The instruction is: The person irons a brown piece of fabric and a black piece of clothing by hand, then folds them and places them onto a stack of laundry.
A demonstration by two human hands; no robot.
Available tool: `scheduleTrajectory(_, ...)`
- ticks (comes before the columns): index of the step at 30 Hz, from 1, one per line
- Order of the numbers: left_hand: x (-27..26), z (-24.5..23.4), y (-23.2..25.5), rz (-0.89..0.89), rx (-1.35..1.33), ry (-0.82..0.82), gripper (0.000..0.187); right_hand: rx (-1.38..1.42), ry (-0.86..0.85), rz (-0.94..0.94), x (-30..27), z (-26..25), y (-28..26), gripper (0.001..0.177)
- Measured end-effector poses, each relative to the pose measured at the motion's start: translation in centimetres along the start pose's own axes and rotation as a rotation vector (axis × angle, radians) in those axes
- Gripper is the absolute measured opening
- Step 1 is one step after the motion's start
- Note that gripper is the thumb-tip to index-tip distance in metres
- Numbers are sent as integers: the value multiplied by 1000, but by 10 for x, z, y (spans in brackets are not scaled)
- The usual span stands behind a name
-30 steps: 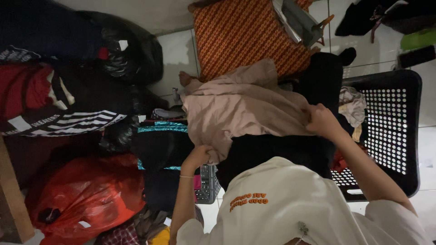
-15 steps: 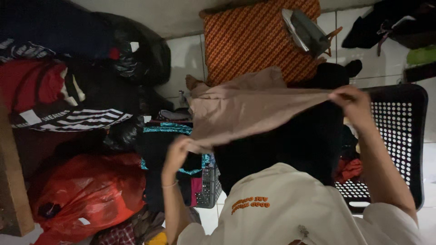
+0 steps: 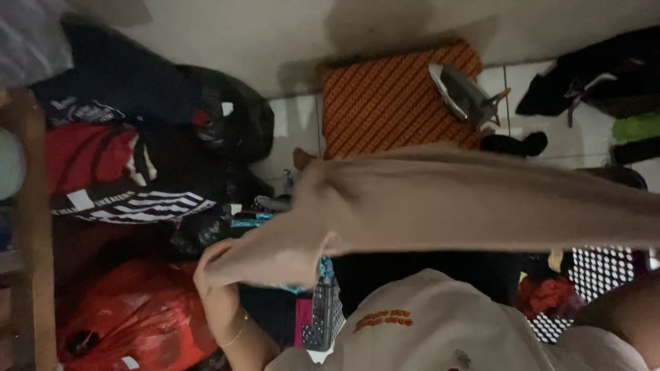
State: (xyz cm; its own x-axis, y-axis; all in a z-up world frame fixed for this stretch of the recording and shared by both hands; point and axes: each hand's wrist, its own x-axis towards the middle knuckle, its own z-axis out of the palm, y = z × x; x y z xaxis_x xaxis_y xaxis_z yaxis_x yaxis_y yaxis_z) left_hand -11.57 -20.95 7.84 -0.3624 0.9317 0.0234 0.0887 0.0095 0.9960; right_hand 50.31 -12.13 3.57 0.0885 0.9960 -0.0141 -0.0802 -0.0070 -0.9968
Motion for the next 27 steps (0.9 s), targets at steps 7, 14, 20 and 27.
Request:
scheduleTrajectory(7,85,49,30,266,-166,-44,32,-49,-69,-199,100,20,-66,6)
scheduleTrajectory(14,347,103,-9,242,-407,-135,28,23,-62,-401,279,20,-21,10)
scheduleTrajectory(20,362,103,69,574,-573,-184,41,103,163,-442,348,-26,0,15)
scheduleTrajectory(27,248,108,27,393,-485,-359,53,105,231,-324,254,-46,27,25)
